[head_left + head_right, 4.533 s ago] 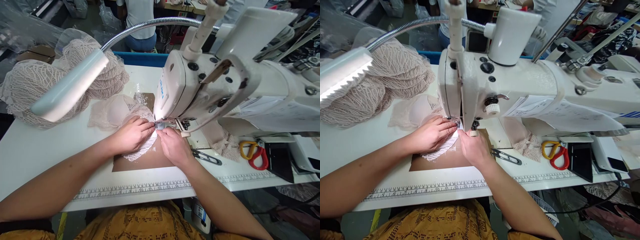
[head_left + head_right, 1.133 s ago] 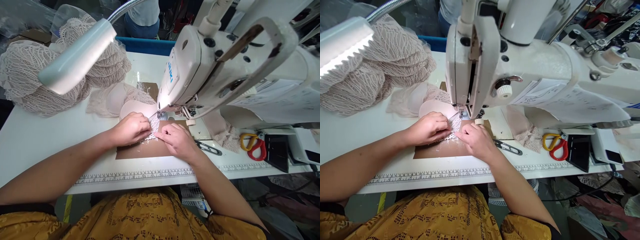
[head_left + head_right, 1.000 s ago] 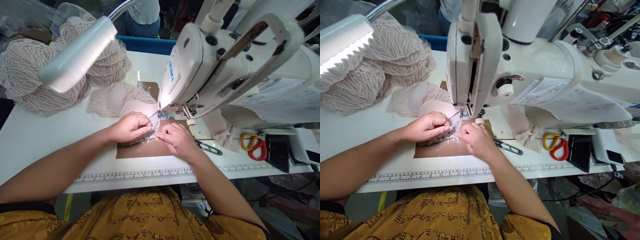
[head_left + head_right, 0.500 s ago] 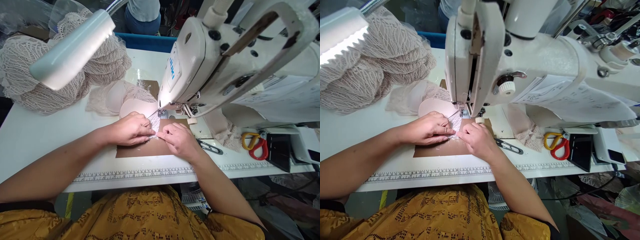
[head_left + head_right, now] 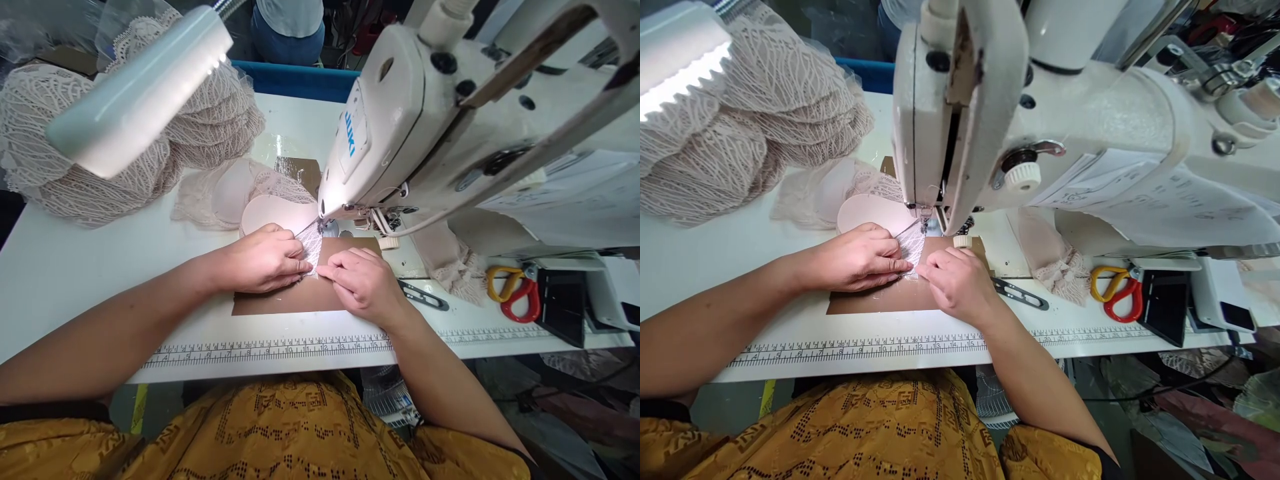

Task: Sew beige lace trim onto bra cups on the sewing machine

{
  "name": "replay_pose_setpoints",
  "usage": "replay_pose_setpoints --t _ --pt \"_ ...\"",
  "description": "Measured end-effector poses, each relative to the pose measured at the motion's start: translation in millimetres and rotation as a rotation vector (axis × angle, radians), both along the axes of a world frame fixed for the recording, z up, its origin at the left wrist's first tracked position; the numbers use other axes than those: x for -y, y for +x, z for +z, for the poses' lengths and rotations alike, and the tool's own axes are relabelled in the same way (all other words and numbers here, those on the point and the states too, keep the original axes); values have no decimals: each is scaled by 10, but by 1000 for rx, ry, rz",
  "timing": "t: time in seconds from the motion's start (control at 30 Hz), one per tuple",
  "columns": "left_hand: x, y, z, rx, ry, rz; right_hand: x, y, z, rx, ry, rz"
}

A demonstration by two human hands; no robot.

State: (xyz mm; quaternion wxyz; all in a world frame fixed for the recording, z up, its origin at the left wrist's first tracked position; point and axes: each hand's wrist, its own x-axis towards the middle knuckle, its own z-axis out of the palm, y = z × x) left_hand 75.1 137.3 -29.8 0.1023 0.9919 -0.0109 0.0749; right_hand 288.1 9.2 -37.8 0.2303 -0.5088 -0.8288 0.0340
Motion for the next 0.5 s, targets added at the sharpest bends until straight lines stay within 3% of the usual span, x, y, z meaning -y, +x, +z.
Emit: replay_pose_setpoints --t 0.37,0.5 --pt "0 -1 8 -2 -5 5 1 -25 -1 77 -20 9" --pt "-3 23 23 36 -90 45 6 -43 -24 116 -13 6"
